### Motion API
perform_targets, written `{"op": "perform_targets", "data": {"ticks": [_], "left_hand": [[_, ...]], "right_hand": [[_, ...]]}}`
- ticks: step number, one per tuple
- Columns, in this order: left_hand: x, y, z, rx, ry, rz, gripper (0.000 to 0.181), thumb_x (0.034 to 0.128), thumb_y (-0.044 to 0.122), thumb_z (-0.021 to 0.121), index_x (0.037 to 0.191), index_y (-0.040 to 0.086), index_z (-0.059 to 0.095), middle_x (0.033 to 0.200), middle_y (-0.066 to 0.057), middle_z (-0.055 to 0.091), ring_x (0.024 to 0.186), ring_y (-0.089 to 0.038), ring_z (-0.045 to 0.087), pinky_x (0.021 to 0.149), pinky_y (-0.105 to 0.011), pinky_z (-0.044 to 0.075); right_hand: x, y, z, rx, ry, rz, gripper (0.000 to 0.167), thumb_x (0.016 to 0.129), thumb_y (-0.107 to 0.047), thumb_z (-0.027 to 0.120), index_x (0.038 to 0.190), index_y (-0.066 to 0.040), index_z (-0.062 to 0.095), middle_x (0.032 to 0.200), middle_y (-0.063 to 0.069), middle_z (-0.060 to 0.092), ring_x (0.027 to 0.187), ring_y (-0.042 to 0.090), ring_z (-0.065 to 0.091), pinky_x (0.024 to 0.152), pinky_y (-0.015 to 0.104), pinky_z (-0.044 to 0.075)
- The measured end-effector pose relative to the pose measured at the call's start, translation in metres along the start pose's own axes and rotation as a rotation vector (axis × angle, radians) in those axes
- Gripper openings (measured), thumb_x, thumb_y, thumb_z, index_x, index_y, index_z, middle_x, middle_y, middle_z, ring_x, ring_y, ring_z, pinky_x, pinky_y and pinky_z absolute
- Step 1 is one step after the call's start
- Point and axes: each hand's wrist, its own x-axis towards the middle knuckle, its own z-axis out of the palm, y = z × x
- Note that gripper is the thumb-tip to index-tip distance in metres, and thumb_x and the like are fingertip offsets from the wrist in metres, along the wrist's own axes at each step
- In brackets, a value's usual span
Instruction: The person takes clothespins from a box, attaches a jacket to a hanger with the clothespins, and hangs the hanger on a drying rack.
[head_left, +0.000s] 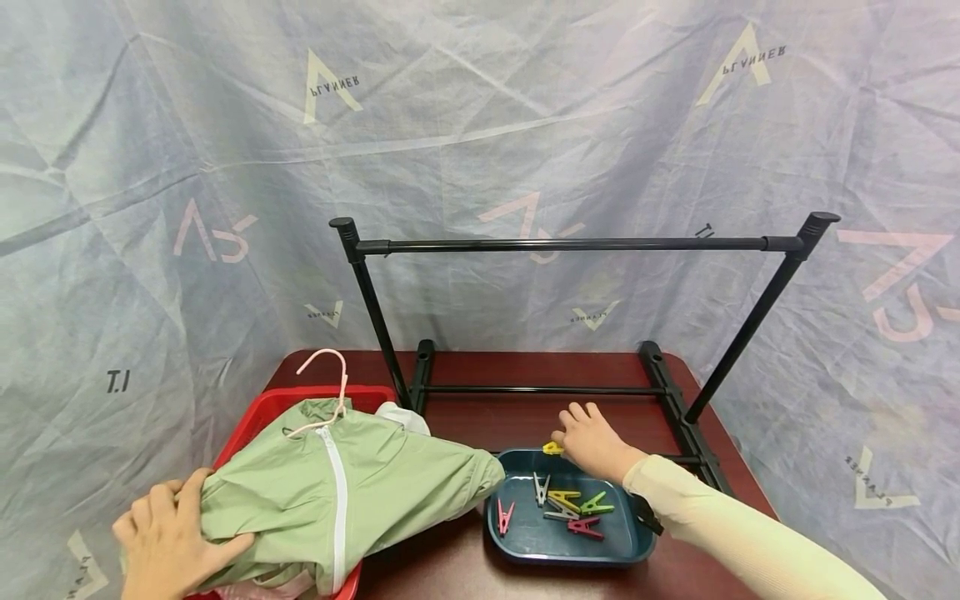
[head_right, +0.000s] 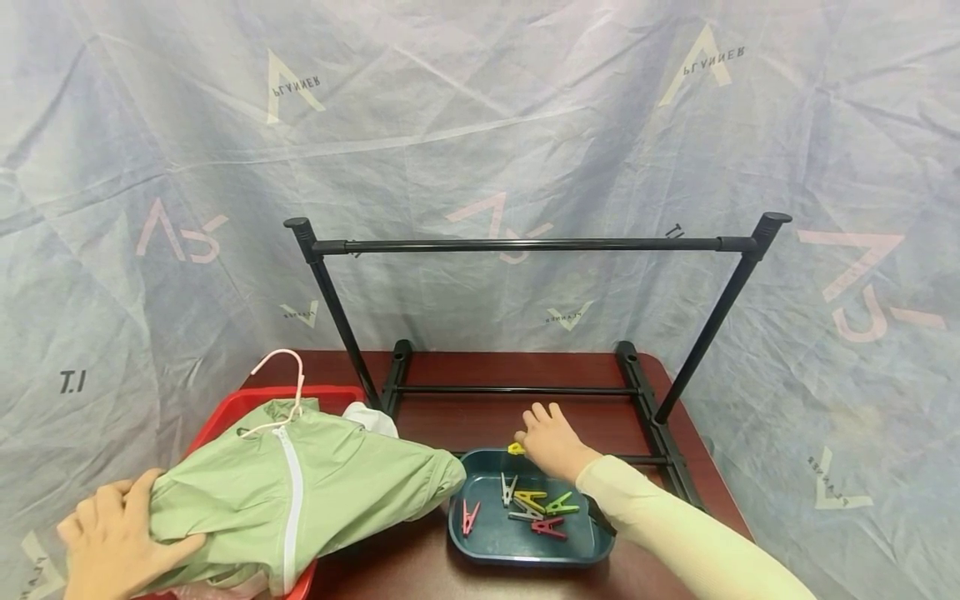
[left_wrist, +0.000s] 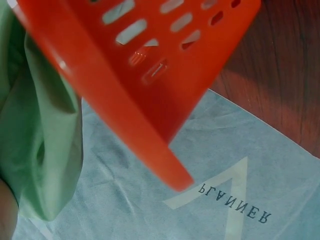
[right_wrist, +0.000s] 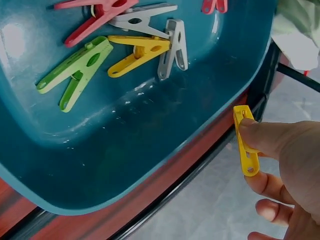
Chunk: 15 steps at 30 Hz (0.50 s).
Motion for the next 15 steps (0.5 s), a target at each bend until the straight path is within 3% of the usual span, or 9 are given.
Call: {"op": "perform_targets", "data": {"ticks": [15], "left_hand": [[0.0023,-0.0022,0.0002,0.012,0.023,0.050,0.114,0.0632,0.099,0.031,0.115,0.000,0.053,0.093,-0.029,0.040,0.071,-0.045,0.029,0.063,-0.056,0.019]], "right_hand": [[0.0086,0.0033,-0.0096,0.087,0.039,0.033,0.023,0.080,-0.031,0.082,0.099,-0.019,0.074,0.088,0.006,0.055,0.084,0.025,0.043,0.072,0.042,0.036]]}}
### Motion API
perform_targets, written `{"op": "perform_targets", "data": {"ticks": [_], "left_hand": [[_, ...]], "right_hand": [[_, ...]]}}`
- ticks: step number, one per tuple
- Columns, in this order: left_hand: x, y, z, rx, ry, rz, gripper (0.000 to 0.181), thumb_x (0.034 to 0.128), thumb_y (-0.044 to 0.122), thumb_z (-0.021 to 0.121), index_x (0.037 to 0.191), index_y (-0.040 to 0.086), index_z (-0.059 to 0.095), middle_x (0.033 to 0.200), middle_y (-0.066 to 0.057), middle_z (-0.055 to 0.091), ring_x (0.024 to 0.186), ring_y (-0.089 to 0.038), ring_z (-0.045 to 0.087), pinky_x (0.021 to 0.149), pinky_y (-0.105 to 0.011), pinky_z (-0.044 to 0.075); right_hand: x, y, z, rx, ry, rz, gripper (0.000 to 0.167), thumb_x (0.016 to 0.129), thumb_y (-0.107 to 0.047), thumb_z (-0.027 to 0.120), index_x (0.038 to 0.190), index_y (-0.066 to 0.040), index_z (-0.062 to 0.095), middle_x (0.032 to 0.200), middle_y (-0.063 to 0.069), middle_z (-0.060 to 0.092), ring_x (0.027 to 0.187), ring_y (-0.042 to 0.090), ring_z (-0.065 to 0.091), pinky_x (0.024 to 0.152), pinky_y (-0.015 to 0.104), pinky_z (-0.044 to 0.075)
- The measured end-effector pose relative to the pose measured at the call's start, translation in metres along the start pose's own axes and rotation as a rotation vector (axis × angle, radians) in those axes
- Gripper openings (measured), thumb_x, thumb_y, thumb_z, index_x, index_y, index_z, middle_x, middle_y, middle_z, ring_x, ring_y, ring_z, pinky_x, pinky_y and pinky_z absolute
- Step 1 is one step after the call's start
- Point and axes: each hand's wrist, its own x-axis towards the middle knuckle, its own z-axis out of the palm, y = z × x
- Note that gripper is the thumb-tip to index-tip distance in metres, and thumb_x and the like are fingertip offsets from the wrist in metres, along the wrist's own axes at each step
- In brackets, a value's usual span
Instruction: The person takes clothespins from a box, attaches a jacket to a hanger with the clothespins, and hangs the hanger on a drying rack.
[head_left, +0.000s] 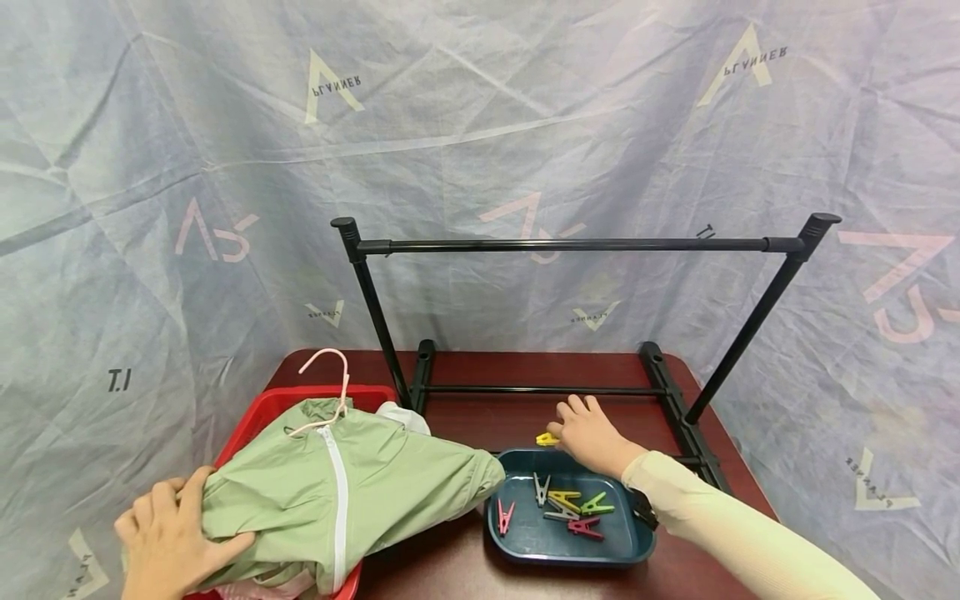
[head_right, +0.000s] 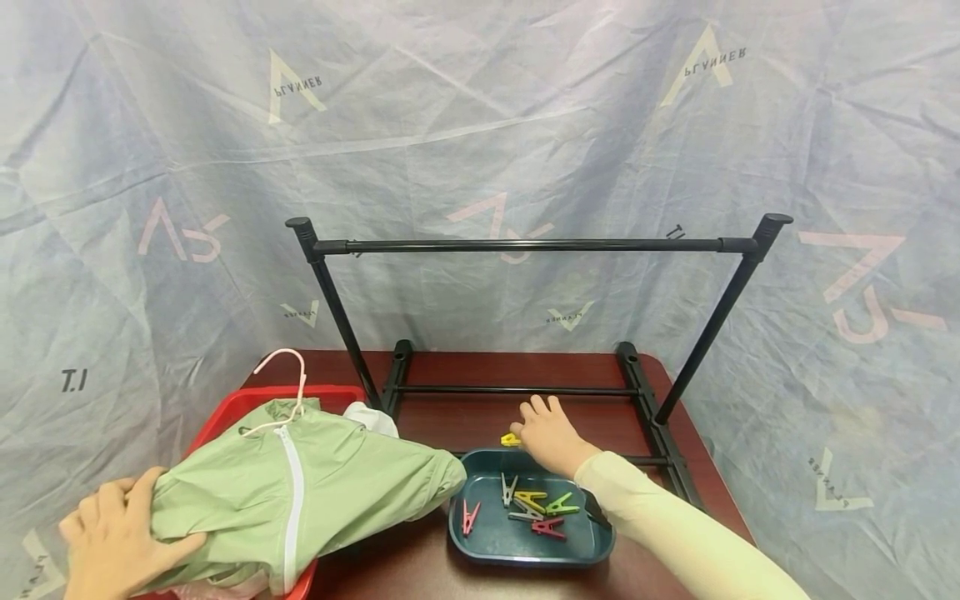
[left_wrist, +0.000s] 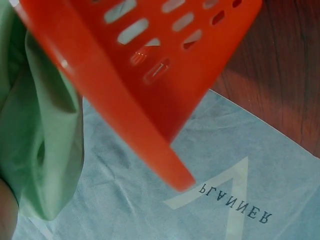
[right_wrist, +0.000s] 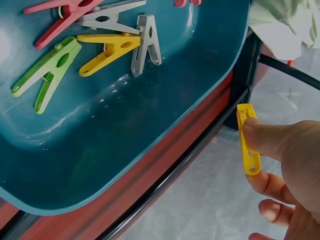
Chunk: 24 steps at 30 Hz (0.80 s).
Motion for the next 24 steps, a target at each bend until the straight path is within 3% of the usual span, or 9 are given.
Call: {"op": "perform_targets", "data": {"ticks": [2,11,21,24], "left_hand": [[0.000,0.000,0.000,0.002,-0.005,0.000,0.114,0.0628,0.099,0.030,0.116,0.000,0.052,0.093,-0.029,0.040,0.071,-0.045,0.029,0.063,-0.056,0.019],[0.001,-0.002,0.005,-0.012,0.079,0.035,0.111,0.0627,0.098,0.032,0.112,0.001,0.055,0.091,-0.028,0.041,0.068,-0.045,0.028,0.060,-0.056,0.017],[0.003,0.000,0.000,-0.007,0.018,0.021,0.113,0.0624,0.099,0.030,0.115,0.002,0.053,0.093,-0.028,0.041,0.070,-0.046,0.029,0.060,-0.056,0.019],[0.003,-0.001,0.002,-0.008,0.034,0.020,0.113,0.0619,0.099,0.031,0.114,0.002,0.055,0.092,-0.028,0.041,0.070,-0.046,0.029,0.060,-0.056,0.019]], "right_hand": [[0.001,0.000,-0.001,0.003,0.004,0.003,0.024,0.080,-0.031,0.082,0.100,-0.019,0.074,0.088,0.006,0.055,0.084,0.025,0.043,0.072,0.042,0.035],[0.007,0.002,-0.009,0.025,0.036,0.032,0.026,0.081,-0.029,0.081,0.103,-0.017,0.074,0.087,0.005,0.053,0.084,0.024,0.042,0.076,0.042,0.035],[0.011,0.002,-0.010,0.033,0.057,0.036,0.023,0.084,-0.032,0.078,0.101,-0.018,0.072,0.090,0.004,0.053,0.085,0.023,0.041,0.076,0.043,0.035],[0.012,0.001,-0.012,0.036,0.072,0.034,0.023,0.084,-0.031,0.078,0.101,-0.018,0.071,0.090,0.004,0.053,0.084,0.023,0.041,0.076,0.043,0.035]]}}
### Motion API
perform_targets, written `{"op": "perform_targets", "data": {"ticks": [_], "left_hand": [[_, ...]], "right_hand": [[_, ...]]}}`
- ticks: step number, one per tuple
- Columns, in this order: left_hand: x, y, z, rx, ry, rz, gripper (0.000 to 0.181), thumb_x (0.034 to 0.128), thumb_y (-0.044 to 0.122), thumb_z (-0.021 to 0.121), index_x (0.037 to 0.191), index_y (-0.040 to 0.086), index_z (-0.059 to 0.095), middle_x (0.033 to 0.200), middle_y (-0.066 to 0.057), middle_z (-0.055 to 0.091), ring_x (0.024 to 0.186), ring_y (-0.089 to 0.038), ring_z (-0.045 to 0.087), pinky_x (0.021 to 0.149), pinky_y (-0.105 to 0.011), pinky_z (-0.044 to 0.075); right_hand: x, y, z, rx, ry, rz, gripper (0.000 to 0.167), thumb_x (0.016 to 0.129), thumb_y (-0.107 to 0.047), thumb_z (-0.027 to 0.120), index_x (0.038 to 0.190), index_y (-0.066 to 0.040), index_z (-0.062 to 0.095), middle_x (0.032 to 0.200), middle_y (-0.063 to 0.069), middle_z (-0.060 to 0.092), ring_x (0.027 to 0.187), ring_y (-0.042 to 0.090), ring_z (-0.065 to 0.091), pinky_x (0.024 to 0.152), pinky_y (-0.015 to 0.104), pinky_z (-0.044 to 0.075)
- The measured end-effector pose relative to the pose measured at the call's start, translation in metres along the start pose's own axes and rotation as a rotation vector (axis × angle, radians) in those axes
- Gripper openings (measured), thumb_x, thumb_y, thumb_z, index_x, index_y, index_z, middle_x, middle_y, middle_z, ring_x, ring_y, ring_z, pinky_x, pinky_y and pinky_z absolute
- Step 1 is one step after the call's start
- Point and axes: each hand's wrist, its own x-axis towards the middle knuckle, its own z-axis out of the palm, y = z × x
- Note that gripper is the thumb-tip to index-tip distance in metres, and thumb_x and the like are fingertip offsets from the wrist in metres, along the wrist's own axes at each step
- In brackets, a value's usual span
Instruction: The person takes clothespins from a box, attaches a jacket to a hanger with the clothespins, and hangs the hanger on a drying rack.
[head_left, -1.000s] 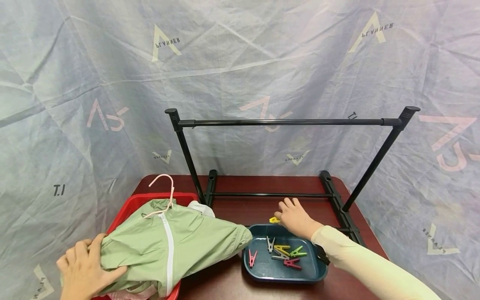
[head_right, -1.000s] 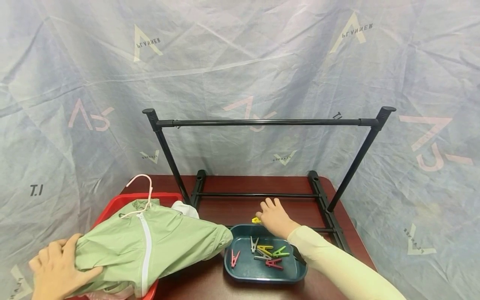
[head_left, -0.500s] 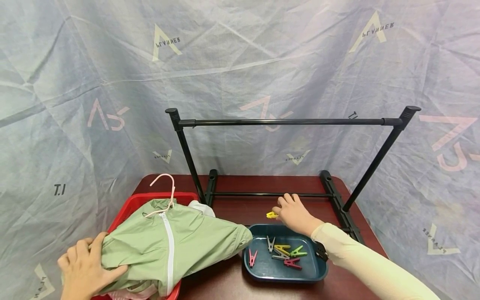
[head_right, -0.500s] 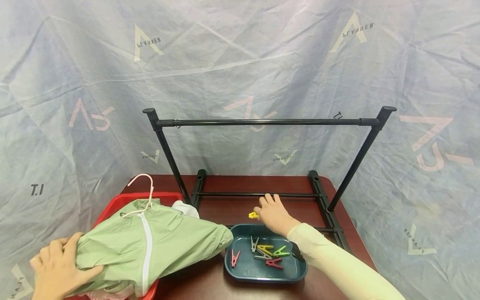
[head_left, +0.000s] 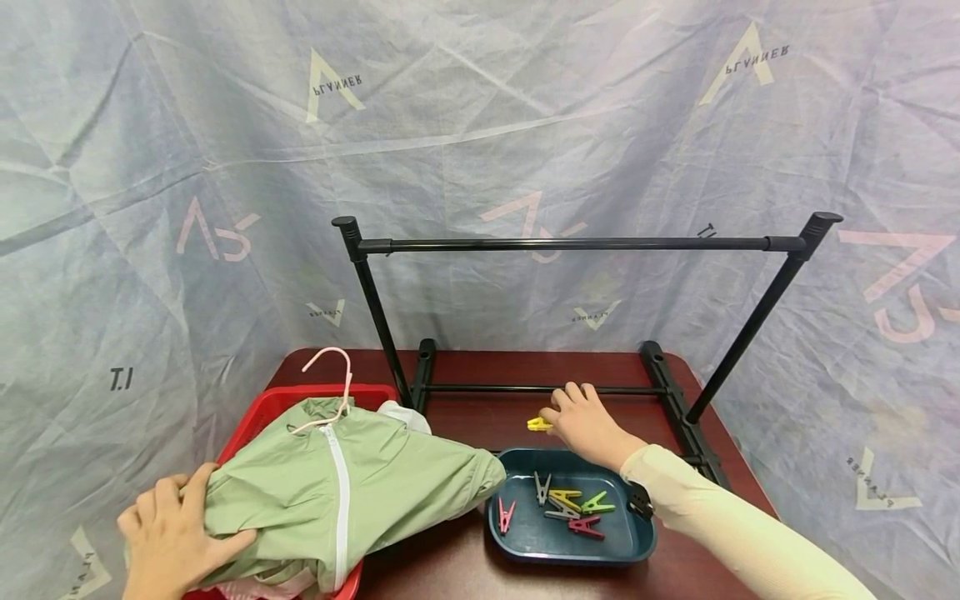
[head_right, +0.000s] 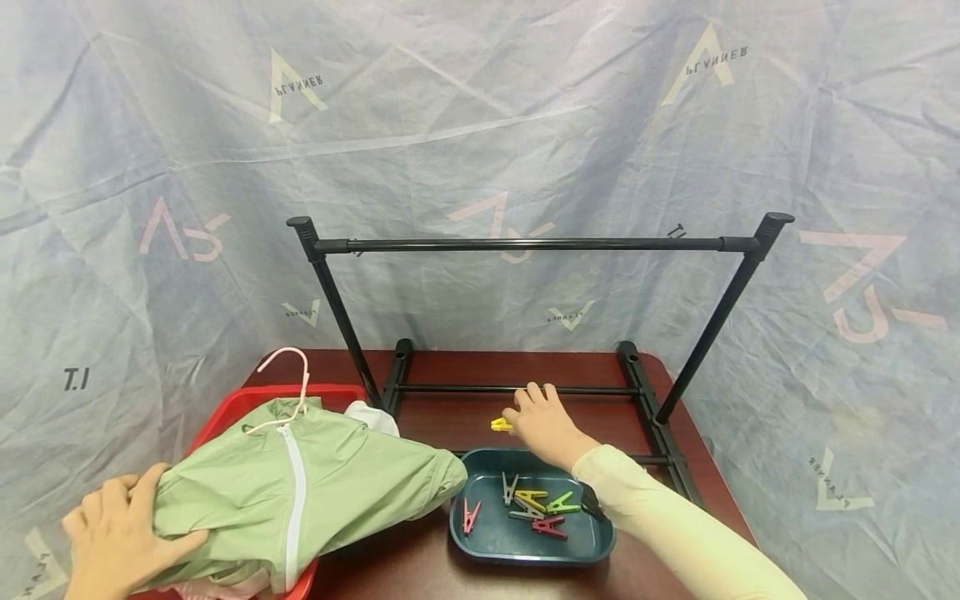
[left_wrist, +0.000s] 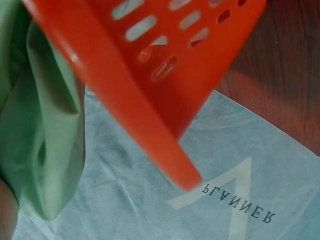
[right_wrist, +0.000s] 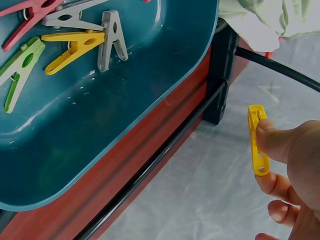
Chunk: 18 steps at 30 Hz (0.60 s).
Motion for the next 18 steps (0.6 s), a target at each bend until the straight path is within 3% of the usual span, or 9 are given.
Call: {"op": "perform_targets", "data": {"ticks": [8,18], "left_hand": [[-0.0029,-0.0038,0.0050,0.005,0.035,0.010,0.114,0.0606,0.100,0.031,0.113,0.002,0.056,0.091,-0.027,0.042,0.069,-0.045,0.029,0.059,-0.056,0.019],[-0.0012,-0.0010,-0.0005,0.002,-0.036,-0.017,0.115,0.0620,0.101,0.029,0.116,0.002,0.054,0.093,-0.028,0.041,0.071,-0.045,0.030,0.061,-0.057,0.020]], "right_hand": [[0.0022,-0.0018,-0.0038,0.019,0.041,0.000,0.022,0.085,-0.029,0.078,0.100,-0.017,0.069,0.091,0.005,0.052,0.084,0.023,0.040,0.077,0.044,0.036],[0.0055,-0.0025,-0.0104,0.007,0.084,-0.002,0.023,0.085,-0.029,0.077,0.102,-0.016,0.069,0.094,0.005,0.052,0.085,0.024,0.041,0.080,0.045,0.037]]}}
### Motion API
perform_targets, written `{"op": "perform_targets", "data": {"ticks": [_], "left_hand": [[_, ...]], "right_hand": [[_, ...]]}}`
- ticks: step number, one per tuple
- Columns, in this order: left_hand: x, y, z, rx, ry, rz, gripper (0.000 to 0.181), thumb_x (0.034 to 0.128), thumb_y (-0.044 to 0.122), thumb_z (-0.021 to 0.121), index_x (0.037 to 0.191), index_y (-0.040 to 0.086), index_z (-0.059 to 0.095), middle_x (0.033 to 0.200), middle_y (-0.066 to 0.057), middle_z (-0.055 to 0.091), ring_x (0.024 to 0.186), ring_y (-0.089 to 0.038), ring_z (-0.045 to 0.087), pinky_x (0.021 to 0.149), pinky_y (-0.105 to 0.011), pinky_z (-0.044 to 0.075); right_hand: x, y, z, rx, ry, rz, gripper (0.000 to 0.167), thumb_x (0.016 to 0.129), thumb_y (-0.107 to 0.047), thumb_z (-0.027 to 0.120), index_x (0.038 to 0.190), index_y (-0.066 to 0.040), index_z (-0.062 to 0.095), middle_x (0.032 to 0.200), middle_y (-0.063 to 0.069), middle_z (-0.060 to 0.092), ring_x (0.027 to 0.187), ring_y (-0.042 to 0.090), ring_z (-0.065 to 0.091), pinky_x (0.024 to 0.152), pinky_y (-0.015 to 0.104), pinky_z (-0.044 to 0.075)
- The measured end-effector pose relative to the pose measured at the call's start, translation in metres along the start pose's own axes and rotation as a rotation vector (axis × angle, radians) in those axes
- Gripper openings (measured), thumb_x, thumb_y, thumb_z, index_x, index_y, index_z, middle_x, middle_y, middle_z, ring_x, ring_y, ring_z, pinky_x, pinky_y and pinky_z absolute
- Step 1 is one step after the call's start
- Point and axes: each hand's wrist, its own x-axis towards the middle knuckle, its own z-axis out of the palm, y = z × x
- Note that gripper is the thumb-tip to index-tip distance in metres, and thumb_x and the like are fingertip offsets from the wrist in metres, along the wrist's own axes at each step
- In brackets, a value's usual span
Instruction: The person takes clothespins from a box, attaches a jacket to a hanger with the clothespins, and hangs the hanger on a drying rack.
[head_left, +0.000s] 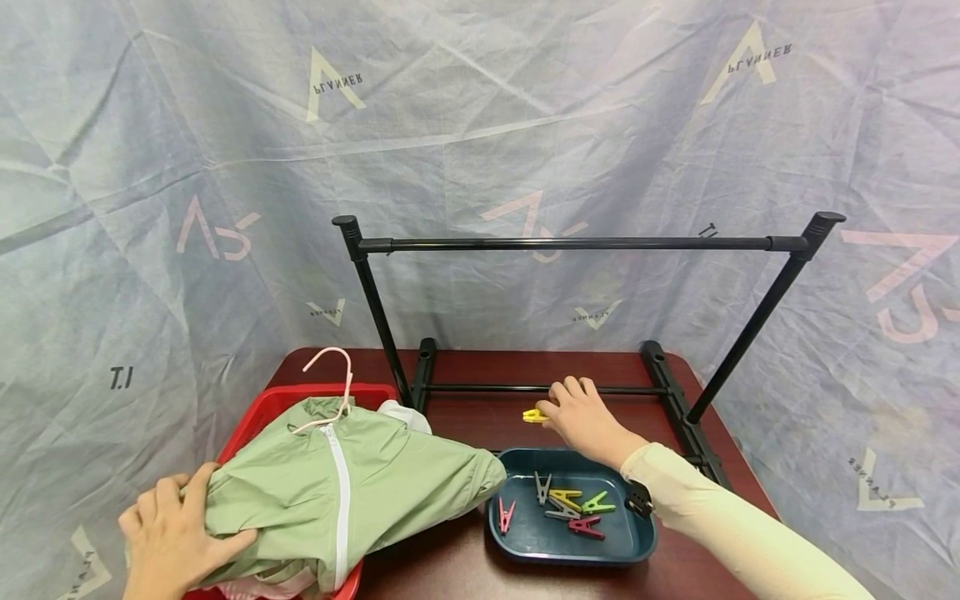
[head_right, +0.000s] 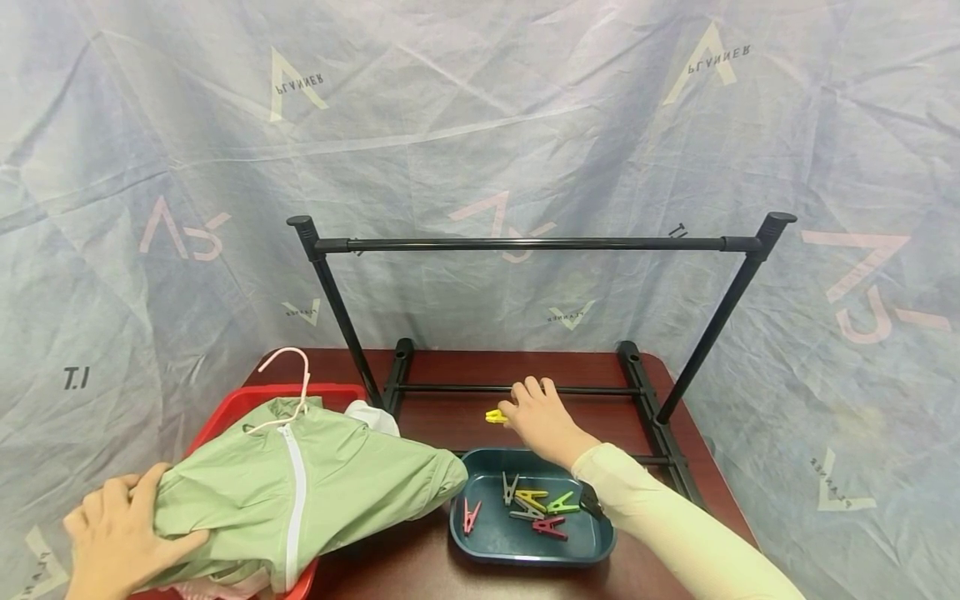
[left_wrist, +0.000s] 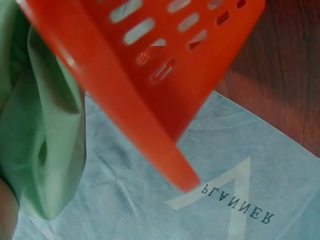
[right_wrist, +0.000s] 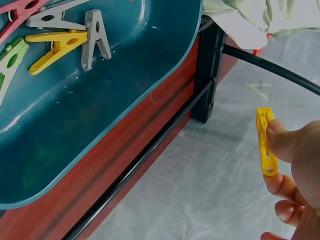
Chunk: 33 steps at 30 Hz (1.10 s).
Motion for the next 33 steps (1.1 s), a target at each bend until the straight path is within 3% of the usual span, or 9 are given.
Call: {"op": "perform_targets", "data": {"ticks": [14,33], "left_hand": [[0.002,0.003,-0.003,-0.014,-0.039,-0.032,0.116,0.0601,0.102,0.027,0.116,0.003,0.054,0.094,-0.027,0.041,0.071,-0.046,0.031,0.061,-0.058,0.021],[0.003,0.002,-0.002,-0.018,-0.022,-0.017,0.114,0.0614,0.101,0.029,0.115,0.004,0.055,0.095,-0.027,0.042,0.071,-0.046,0.031,0.060,-0.058,0.021]], "right_hand": [[0.002,-0.001,-0.003,0.005,0.036,-0.011,0.023,0.086,-0.029,0.077,0.103,-0.016,0.068,0.095,0.006,0.053,0.085,0.023,0.041,0.079,0.045,0.037],[0.012,-0.006,-0.015,-0.006,0.068,-0.006,0.024,0.087,-0.030,0.076,0.106,-0.017,0.069,0.097,0.006,0.054,0.087,0.024,0.043,0.082,0.046,0.038]]}}
